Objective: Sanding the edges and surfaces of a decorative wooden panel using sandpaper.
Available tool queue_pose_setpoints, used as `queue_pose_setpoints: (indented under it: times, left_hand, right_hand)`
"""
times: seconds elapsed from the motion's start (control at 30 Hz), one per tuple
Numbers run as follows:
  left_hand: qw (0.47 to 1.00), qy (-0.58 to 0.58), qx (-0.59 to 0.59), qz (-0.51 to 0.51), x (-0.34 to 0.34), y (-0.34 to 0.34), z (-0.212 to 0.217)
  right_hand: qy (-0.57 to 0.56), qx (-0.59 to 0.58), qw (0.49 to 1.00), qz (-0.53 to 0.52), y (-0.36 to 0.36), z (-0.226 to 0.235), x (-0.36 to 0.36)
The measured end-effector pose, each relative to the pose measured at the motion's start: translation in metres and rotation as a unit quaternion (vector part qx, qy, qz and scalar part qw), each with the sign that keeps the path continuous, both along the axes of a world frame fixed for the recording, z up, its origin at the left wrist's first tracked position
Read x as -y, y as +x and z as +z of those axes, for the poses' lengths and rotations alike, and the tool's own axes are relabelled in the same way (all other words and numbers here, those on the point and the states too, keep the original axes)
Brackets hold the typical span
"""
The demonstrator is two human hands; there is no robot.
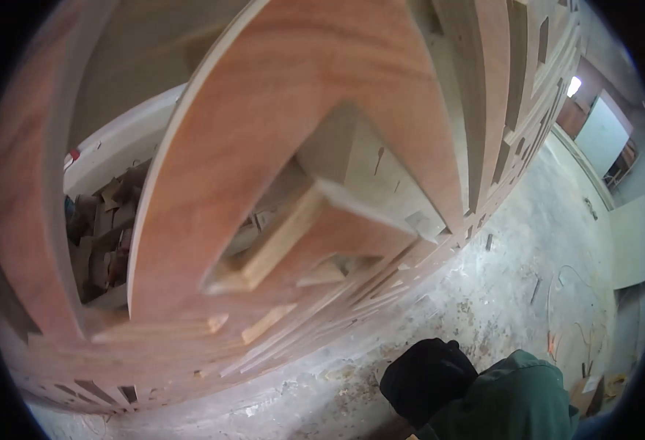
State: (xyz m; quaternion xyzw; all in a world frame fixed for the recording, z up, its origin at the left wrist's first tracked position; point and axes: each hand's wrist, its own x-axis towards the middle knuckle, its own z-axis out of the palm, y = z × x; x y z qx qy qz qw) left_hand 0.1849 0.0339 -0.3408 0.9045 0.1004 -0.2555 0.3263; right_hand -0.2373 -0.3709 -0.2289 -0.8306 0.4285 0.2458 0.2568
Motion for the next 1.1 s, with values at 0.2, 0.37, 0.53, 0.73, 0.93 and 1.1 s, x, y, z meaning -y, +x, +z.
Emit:
queue_pose_setpoints:
  times: [0.2, 0.37, 0.53, 0.73, 0.93, 1.1]
  left_hand:
    - [0.999, 0.030, -0.017, -0.022, -0.016, -0.011, 0.010]
    - [0.998, 0.046, -0.035, -0.033, -0.079, -0.060, 0.030]
    - [0.997, 0.059, -0.047, -0.012, -0.207, -0.131, 0.062]
    - [0.997, 0.060, 0.050, -0.025, -0.363, -0.178, 0.158]
    - [0.936, -0.112, 0.331, 0.046, -0.294, -0.162, 0.364]
    - [0.877, -0.182, 0.445, 0.018, -0.190, -0.148, 0.477]
  right_hand:
    - [0.008, 0.003, 0.999, -0.045, -0.021, 0.006, -0.006]
    - [0.016, 0.006, 0.999, -0.049, -0.042, -0.003, -0.006]
    - [0.012, 0.014, 0.999, -0.033, -0.057, -0.013, 0.008]
    - [-0.018, 0.106, 0.994, 0.005, 0.001, 0.009, 0.049]
    - [0.045, 0.393, 0.917, -0.045, 0.125, 0.143, 0.070]
    - [0.062, 0.591, 0.802, 0.056, 0.191, 0.251, 0.011]
